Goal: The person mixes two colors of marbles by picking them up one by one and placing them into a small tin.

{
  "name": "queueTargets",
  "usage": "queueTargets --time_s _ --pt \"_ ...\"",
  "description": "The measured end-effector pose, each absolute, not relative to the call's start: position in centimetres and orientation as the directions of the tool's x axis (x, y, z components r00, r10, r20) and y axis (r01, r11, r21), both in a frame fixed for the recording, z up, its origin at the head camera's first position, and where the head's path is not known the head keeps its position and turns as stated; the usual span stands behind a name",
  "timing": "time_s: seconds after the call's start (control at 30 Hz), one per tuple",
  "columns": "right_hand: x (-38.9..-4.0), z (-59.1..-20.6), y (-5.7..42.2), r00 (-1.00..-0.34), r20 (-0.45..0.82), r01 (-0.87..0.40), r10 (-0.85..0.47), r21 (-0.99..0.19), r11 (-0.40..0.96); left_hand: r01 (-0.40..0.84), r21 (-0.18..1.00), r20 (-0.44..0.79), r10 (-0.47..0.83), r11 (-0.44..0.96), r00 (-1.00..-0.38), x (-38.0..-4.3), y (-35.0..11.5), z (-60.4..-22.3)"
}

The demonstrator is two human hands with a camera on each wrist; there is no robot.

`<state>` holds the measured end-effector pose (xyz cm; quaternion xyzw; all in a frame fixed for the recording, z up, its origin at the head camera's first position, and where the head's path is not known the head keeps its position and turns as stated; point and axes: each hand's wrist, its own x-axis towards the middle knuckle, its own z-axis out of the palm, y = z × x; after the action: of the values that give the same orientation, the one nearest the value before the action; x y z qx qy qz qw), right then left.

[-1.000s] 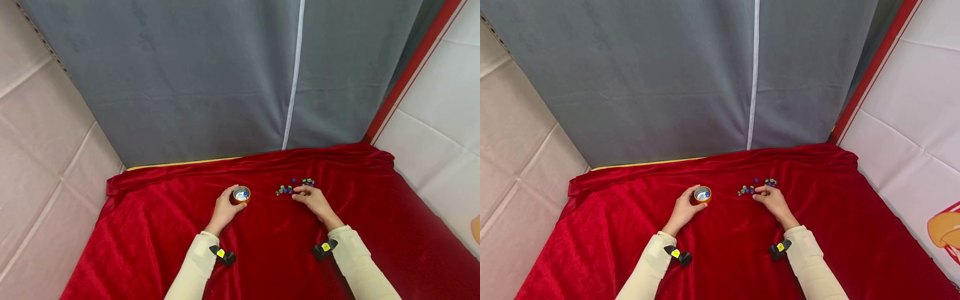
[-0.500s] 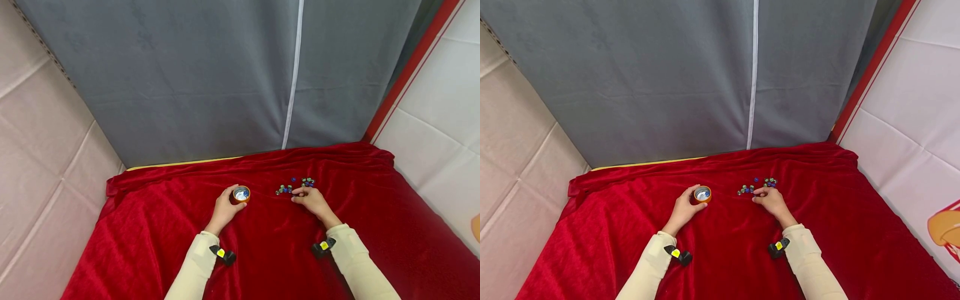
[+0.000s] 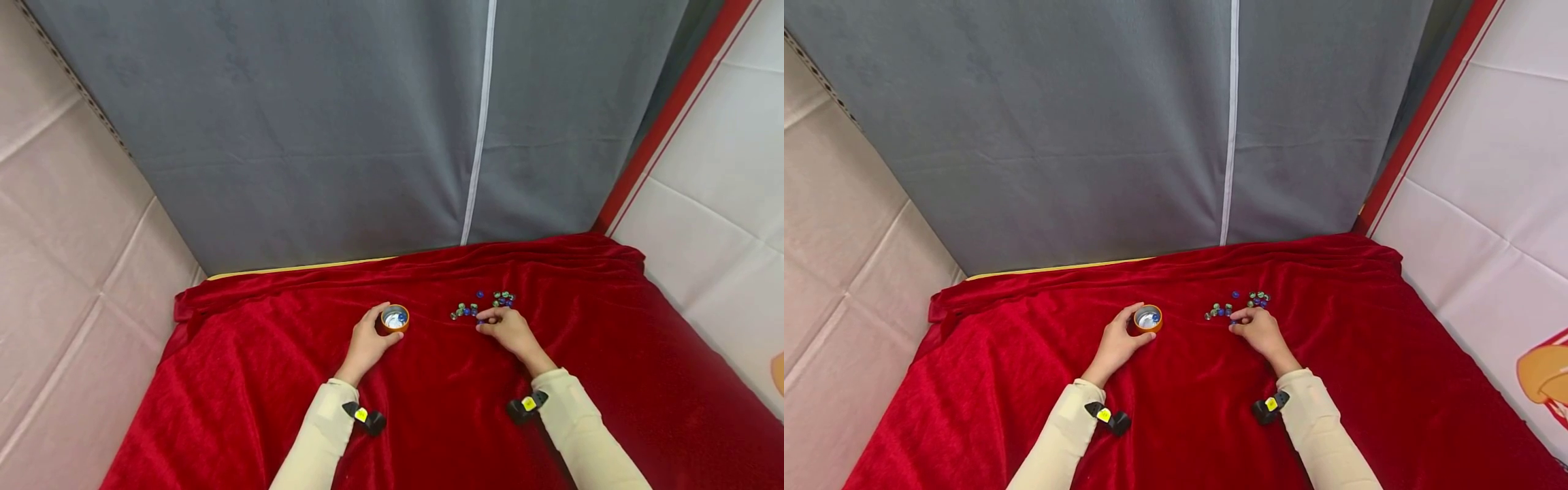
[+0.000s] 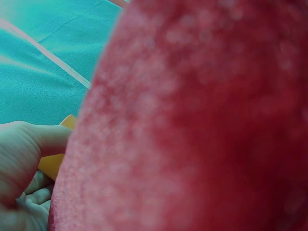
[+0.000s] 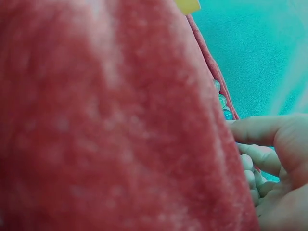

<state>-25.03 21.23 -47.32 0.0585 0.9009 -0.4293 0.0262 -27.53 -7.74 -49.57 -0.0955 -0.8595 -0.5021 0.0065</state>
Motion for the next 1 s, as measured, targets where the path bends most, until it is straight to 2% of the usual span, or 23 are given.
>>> queueTargets --time_s 0.33,0.8,1.0 --pt "-24.9 -47.3 21.2 -0.992 -0.084 0.122 0.089 -0.769 0.627 0.195 0.860 0.131 0.164 0.472 -0.978 -27.5 -7.8 -49.4" --pt "-24.9 -46.8 21.4 -0.990 -0.120 0.140 0.071 -0.854 0.501 0.199 0.864 0.134 0.171 0.463 -0.976 -27.4 -7.5 -49.3" --pt "-25.0 -46.0 20.8 -0.993 -0.099 0.116 0.059 -0.865 0.488 0.196 0.862 0.134 0.164 0.467 -0.977 -27.4 -7.7 -49.3"
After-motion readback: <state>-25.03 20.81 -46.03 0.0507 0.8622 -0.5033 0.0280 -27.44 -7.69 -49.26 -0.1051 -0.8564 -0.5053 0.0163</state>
